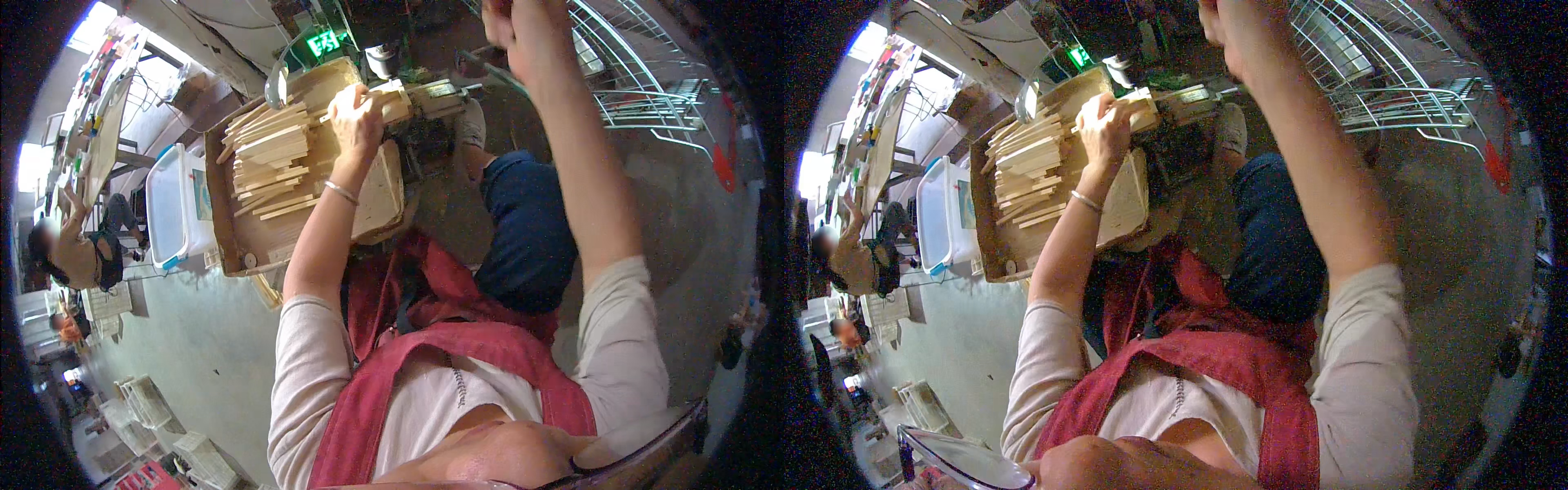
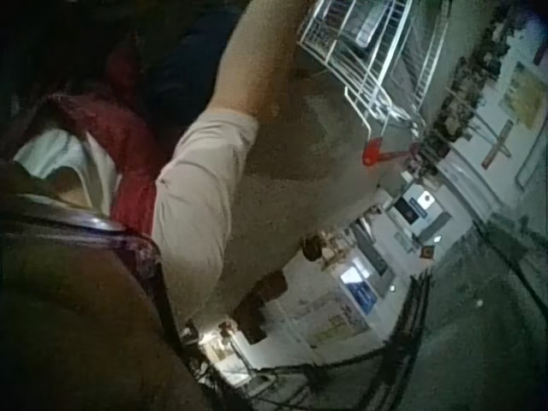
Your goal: The person sits on the floor and repeatedly picks up thin wooden sticks from a tray, aligns them in small groups, and places them into a wooden jig or holder. The person continues this process throughout the clip, handling the sticks one at a time or in small batches.
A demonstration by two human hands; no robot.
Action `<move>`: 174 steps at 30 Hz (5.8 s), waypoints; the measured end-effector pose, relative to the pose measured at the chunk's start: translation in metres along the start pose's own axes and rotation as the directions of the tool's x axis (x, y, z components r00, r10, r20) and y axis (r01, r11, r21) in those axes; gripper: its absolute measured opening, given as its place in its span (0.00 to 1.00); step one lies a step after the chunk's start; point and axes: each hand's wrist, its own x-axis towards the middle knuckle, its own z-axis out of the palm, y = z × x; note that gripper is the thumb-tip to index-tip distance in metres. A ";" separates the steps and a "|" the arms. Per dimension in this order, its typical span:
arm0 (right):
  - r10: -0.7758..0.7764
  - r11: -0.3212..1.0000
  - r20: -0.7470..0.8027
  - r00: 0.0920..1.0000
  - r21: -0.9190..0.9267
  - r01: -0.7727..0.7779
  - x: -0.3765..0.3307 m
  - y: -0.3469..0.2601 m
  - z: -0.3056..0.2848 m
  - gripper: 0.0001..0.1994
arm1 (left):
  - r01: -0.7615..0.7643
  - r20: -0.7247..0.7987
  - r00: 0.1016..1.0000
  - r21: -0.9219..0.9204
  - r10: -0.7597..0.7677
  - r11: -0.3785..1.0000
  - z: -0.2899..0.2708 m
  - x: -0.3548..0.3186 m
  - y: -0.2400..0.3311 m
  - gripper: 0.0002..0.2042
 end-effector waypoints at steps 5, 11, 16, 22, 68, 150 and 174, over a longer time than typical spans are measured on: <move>0.173 0.966 -0.063 0.983 0.207 -0.156 -0.046 0.010 -0.027 0.09 | 0.172 0.191 0.960 0.175 -0.205 0.969 -0.033 0.002 0.001 0.31; 0.136 0.978 -0.031 0.990 0.163 -0.130 -0.051 0.023 -0.013 0.07 | 0.271 0.309 0.879 0.304 -0.363 0.913 -0.035 -0.012 -0.013 0.26; 0.158 0.983 -0.065 0.985 0.109 -0.151 -0.056 0.023 -0.011 0.11 | 0.234 0.300 0.892 0.335 -0.338 0.913 -0.044 -0.019 -0.007 0.16; 0.165 0.976 -0.060 0.984 0.151 -0.155 -0.052 0.027 -0.021 0.11 | 0.140 0.325 0.914 0.310 -0.243 0.940 -0.052 -0.030 -0.005 0.04; 0.218 0.973 -0.069 0.974 -0.057 -0.222 -0.036 0.044 -0.030 0.15 | 0.682 -0.003 0.567 0.562 -0.824 0.468 -0.345 -0.091 -0.238 0.32; 0.625 0.768 0.161 0.764 -0.301 -0.565 -0.162 0.167 0.048 0.20 | 0.505 0.280 0.841 -0.104 -0.462 0.857 -0.277 -0.115 0.013 0.09; 0.652 0.759 0.160 0.741 -0.132 -0.638 -0.205 0.118 0.059 0.11 | 0.500 0.936 0.309 -0.311 -0.169 -0.808 -0.199 -0.121 0.117 0.13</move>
